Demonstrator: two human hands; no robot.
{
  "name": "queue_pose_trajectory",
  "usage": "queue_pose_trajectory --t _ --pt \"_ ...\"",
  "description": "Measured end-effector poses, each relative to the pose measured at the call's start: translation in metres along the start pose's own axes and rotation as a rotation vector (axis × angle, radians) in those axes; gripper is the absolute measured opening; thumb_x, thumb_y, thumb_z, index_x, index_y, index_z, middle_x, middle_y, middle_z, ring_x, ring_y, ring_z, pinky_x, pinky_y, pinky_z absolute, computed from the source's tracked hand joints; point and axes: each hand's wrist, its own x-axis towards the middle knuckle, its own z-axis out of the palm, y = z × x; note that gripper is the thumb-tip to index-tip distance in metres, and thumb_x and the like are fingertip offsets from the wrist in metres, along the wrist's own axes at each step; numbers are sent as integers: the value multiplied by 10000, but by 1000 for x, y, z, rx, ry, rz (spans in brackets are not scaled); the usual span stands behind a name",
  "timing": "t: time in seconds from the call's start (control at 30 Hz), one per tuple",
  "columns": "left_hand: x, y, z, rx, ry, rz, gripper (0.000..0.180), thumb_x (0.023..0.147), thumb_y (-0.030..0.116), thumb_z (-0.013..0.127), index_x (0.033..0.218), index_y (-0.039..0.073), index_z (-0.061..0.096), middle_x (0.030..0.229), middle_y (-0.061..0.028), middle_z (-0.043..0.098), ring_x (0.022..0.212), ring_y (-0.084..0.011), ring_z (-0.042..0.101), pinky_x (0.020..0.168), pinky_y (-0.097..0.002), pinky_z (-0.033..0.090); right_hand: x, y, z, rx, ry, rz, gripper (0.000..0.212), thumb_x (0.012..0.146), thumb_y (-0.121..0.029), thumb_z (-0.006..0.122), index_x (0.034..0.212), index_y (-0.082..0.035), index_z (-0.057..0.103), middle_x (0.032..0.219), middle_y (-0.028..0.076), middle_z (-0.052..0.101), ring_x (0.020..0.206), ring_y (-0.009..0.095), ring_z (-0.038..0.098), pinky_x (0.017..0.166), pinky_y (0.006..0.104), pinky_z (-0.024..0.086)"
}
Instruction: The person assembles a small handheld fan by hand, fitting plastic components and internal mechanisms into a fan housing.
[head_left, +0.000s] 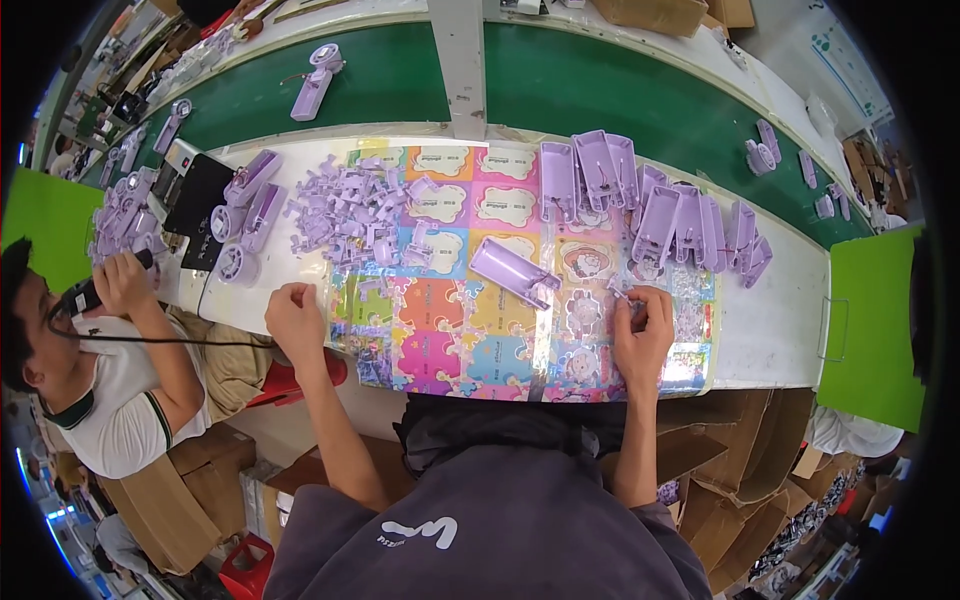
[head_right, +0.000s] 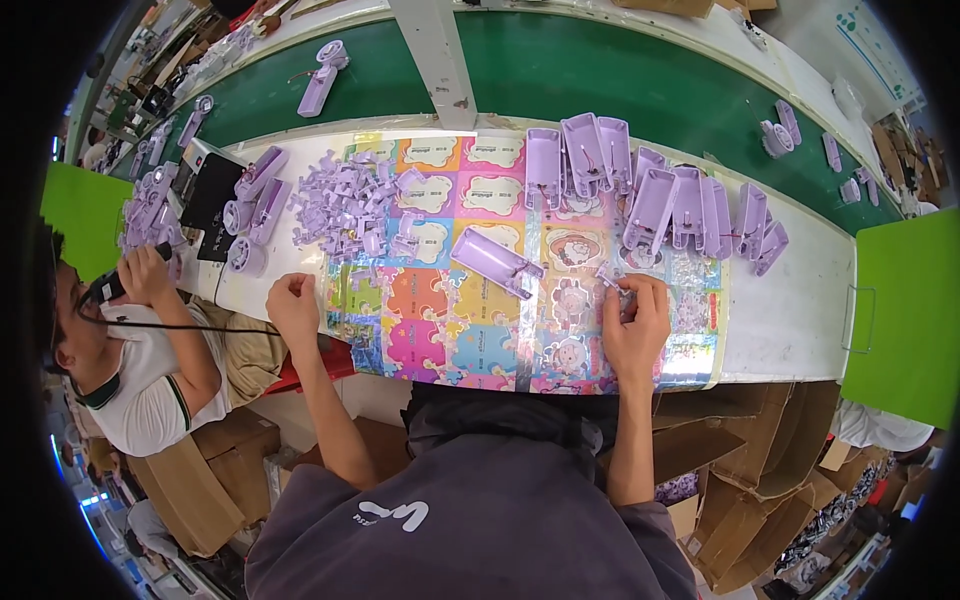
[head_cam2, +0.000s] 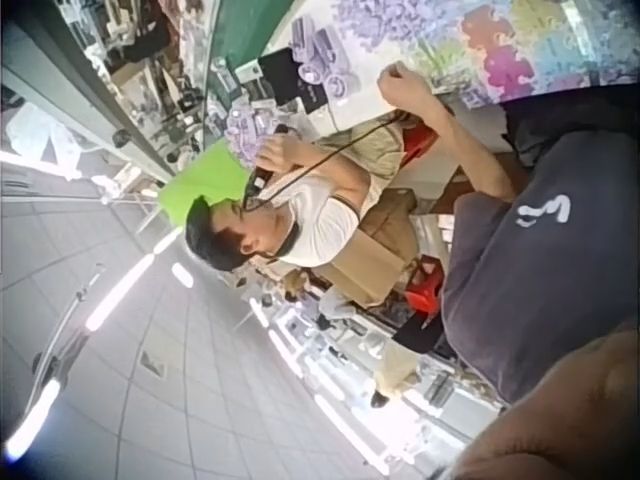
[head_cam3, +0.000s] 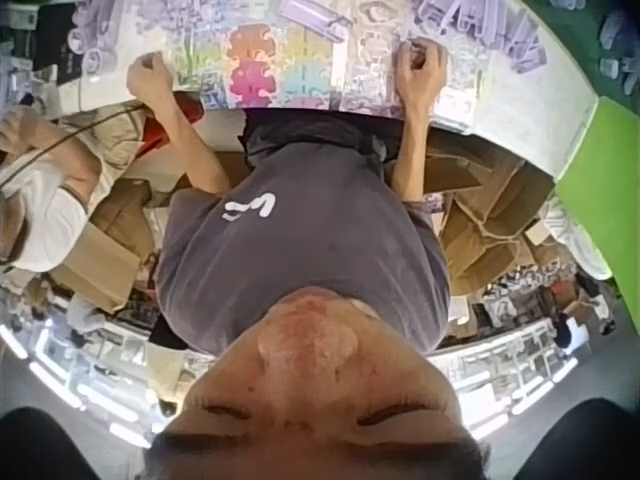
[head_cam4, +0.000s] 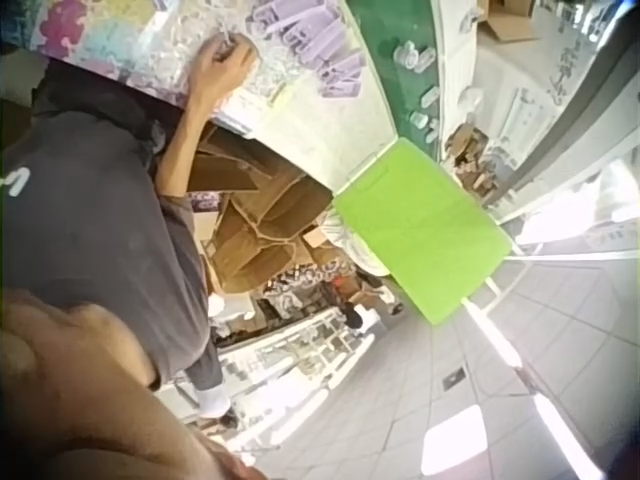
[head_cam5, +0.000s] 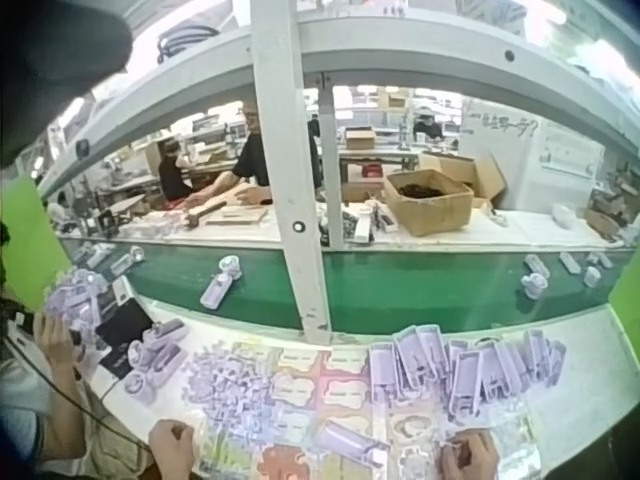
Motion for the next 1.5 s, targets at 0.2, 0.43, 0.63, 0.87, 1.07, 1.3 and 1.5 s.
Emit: queue_pose_trajectory --t 0.2,0.43,0.63,0.87,1.07,1.3,1.5 --pt "0 -12 11 -294 -53 156 129 904 68 675 999 -13 641 891 -129 632 779 -275 629 725 -380 502 -2 4 1 -17 1 -13 142 835 -26 719 962 -26 655 1010 65 639 617 141 483 558 281 430" --pt "7 -2 2 -157 -44 378 106 911 58 655 993 -6 637 883 -119 613 818 -281 617 714 -384 494 0 3 2 -14 2 -14 141 834 -29 721 960 -31 656 1012 63 639 619 140 487 557 282 428" --pt "27 5 -10 61 -215 592 62 895 50 616 922 10 576 901 -137 586 890 -362 595 757 -454 475 1 1 -1 -26 -4 -7 134 835 -27 715 954 -35 655 1007 58 635 615 134 485 555 280 424" --pt "73 29 -14 173 -309 716 62 903 45 568 961 26 562 885 -189 580 865 -417 591 753 -511 460 0 3 2 -21 6 -2 138 831 -41 720 951 -33 653 980 59 634 592 151 492 558 290 428" --pt "165 141 -5 -340 193 826 133 969 62 595 1049 4 684 935 -172 669 795 -343 654 729 -381 515 -3 6 -1 3 11 -28 148 818 -29 720 947 -31 647 976 68 627 593 161 491 556 304 429" --pt "151 90 -18 -502 207 558 159 961 40 629 1084 12 726 913 -96 705 762 -138 654 713 -271 514 -7 4 -2 33 29 39 147 823 -25 715 953 -27 646 998 77 629 620 164 507 552 300 437" --pt "91 -12 -25 -273 220 331 163 939 85 663 1066 8 731 887 -92 715 722 -166 652 674 -289 510 1 1 -2 -30 -2 -15 120 844 -38 703 952 -35 649 997 74 635 651 169 518 569 295 434"
